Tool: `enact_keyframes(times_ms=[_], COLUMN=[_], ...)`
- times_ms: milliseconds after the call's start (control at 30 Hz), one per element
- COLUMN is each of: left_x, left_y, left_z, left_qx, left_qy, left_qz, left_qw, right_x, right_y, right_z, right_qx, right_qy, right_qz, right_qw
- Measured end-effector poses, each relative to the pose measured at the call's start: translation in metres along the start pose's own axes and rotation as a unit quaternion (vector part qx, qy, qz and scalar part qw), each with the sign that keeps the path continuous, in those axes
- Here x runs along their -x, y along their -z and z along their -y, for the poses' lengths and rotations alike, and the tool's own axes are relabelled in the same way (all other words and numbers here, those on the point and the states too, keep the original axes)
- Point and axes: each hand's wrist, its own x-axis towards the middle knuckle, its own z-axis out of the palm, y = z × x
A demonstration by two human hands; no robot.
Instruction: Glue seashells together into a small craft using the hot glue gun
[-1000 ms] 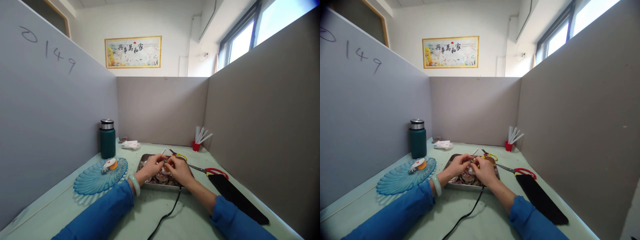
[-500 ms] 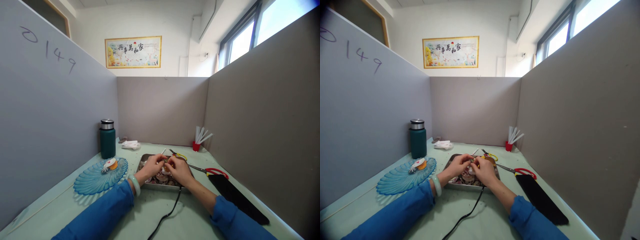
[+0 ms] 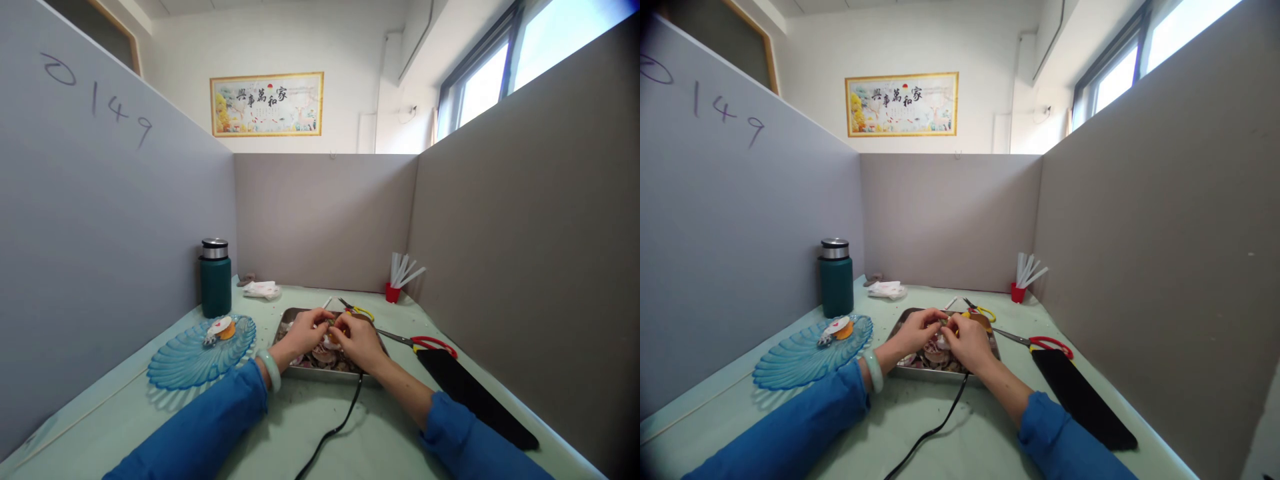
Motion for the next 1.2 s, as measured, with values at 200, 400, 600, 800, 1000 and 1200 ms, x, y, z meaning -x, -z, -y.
enact_keyframes(times_ms=[200,400,600,800,1000,1200], left_x=[0.0000,0.0000,-0.0007,0.0000,-0.0003,-0.0004], left_y=[-0.0006,-0.0005,-0.0014,-0.0008,-0.0011,-0.0006], left_z=[0.0012,0.0025,0.0036,0.0033,0.0034,0.0034], left_qx=[0.003,0.003,0.005,-0.006,-0.017,-0.023], left_qy=[-0.001,0.005,0.009,0.002,0.008,0.001], left_qz=[0.000,0.005,0.007,0.005,0.009,0.008], left_qw=[1.000,1.000,1.000,1.000,1.000,1.000], right_x=[-0.0001,0.0003,0.0002,0.0003,0.0001,0.0004], right_y=[0.0000,-0.0001,-0.0004,-0.0014,-0.0037,-0.0035], right_z=[0.0003,0.0000,-0.0005,-0.0021,-0.0046,-0.0039], right_qx=[0.001,0.005,-0.001,-0.001,0.001,0.006], right_qy=[0.000,0.000,0.004,0.005,0.003,0.005], right_qz=[0.000,0.001,0.006,0.010,0.019,0.019], right_qw=[1.000,1.000,1.000,1.000,1.000,1.000])
